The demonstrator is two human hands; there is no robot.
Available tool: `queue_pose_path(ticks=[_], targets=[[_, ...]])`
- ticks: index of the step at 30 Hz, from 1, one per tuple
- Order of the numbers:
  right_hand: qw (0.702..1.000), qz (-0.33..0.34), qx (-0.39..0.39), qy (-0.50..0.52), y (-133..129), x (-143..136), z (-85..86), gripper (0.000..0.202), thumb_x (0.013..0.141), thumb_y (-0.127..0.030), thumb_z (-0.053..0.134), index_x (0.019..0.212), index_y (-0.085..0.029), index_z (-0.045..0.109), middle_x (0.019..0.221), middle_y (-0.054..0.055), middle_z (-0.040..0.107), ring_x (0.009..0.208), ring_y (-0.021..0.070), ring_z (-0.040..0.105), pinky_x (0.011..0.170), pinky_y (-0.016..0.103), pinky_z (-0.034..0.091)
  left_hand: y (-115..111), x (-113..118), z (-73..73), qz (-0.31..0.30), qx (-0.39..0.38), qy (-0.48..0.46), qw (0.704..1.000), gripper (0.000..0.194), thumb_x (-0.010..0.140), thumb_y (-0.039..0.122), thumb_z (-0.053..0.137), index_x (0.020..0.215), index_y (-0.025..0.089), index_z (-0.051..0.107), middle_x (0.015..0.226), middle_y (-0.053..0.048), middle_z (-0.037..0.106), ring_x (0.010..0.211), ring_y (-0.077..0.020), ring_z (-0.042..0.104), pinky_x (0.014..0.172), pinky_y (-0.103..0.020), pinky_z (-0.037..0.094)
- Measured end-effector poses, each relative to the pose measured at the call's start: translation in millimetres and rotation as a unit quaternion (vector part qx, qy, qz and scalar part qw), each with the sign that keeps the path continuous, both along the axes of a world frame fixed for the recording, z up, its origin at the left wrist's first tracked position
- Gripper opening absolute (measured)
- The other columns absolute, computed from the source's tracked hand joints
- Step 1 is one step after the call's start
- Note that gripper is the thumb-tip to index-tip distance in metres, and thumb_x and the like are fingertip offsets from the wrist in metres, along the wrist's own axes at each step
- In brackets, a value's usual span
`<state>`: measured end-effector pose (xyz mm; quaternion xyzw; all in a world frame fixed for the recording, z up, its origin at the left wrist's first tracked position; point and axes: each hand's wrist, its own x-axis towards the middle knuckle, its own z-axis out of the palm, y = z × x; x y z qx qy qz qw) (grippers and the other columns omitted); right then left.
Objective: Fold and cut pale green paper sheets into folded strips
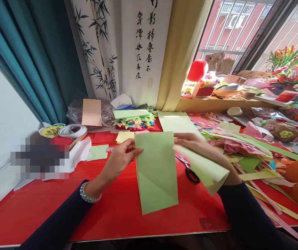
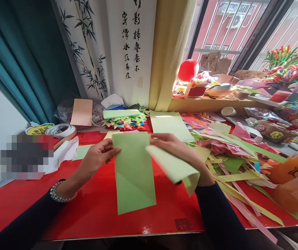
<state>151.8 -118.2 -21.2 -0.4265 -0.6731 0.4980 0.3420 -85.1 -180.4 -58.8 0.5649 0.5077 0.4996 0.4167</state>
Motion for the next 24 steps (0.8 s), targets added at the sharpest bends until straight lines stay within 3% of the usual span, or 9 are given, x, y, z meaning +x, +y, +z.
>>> queue_pose_path(ticks=[4,7,10,13,16,19,21,22,24], targets=[[0.99,0.065,-0.049,-0.112,-13,-17,1.8,0.033,0.068,-0.05,0.065,0.063,-0.018,0.058,0.055,-0.001,0.054,0.043,0.0093,0.048,0.036,0.019,0.031,-4,1,4.5,0.009,0.001,0.007,1.0,0.026,0.074,0.037,0.065,0.094,0.02,0.061,0.072,0.0,0.064,0.051,-0.0097,0.046,0.044,-0.021,0.031],[0.995,0.049,0.007,-0.084,-16,-17,0.3,0.04,0.072,-0.054,0.06,0.058,-0.017,0.053,0.052,-0.003,0.047,0.043,0.0067,0.041,0.036,0.018,0.028,-6,-1,7.3,0.017,0.01,0.005,1.0,0.027,0.074,0.038,0.065,0.096,0.021,0.061,0.076,-0.002,0.065,0.052,-0.0105,0.049,0.044,-0.021,0.031],[0.996,0.054,0.009,-0.065,-18,-17,-2.1,0.04,0.075,-0.054,0.057,0.06,-0.017,0.054,0.052,-0.003,0.046,0.043,0.0068,0.04,0.037,0.019,0.028,-8,-1,10.1,0.016,0.011,0.004,1.0,0.028,0.074,0.037,0.066,0.097,0.021,0.061,0.078,-0.002,0.066,0.053,-0.0102,0.049,0.044,-0.021,0.032],[0.995,0.084,-0.008,-0.045,-20,-18,-2.8,0.033,0.077,-0.049,0.057,0.068,-0.017,0.061,0.06,-0.001,0.056,0.048,0.01,0.048,0.04,0.02,0.033,-10,-1,11.3,0.03,0.007,-0.009,0.999,0.031,0.072,0.037,0.068,0.099,0.022,0.06,0.072,0.001,0.063,0.051,-0.0088,0.046,0.043,-0.02,0.032],[0.992,0.119,-0.018,-0.041,-20,-11,2.0,0.024,0.076,-0.039,0.06,0.089,-0.02,0.067,0.075,0.002,0.066,0.057,0.0141,0.058,0.045,0.022,0.041,-10,-1,11.0,0.062,0.014,-0.033,0.997,0.032,0.07,0.037,0.07,0.096,0.021,0.061,0.066,0.002,0.059,0.048,-0.008,0.043,0.042,-0.02,0.031],[0.974,0.2,-0.084,-0.068,-17,4,10.1,0.049,0.07,-0.029,0.069,0.117,-0.027,0.058,0.099,0.004,0.068,0.06,0.0146,0.061,0.047,0.022,0.045,-8,-4,10.2,0.079,0.026,-0.044,0.996,0.029,0.071,0.037,0.069,0.095,0.022,0.062,0.069,0.001,0.062,0.048,-0.0086,0.045,0.042,-0.02,0.031],[0.962,0.235,-0.119,-0.068,-15,11,13.8,0.066,0.065,-0.024,0.073,0.126,-0.032,0.05,0.111,0.005,0.065,0.06,0.0143,0.062,0.048,0.023,0.047,-7,-5,9.6,0.081,0.033,-0.046,0.995,0.028,0.072,0.037,0.068,0.096,0.022,0.062,0.074,0.0,0.065,0.05,-0.0097,0.047,0.043,-0.021,0.033],[0.962,0.234,-0.125,-0.059,-15,12,14.5,0.067,0.065,-0.025,0.074,0.127,-0.032,0.049,0.11,0.006,0.065,0.061,0.0148,0.062,0.049,0.023,0.048,-6,-6,9.3,0.079,0.036,-0.047,0.995,0.027,0.072,0.036,0.068,0.095,0.022,0.063,0.076,0.0,0.066,0.051,-0.01,0.048,0.043,-0.021,0.033],[0.974,0.19,-0.117,-0.042,-16,8,12.9,0.051,0.069,-0.032,0.07,0.119,-0.028,0.057,0.096,0.006,0.069,0.06,0.015,0.062,0.047,0.022,0.047,-7,-6,9.0,0.067,0.036,-0.048,0.996,0.026,0.072,0.036,0.068,0.094,0.022,0.063,0.078,-0.001,0.067,0.052,-0.0099,0.049,0.044,-0.021,0.034]])
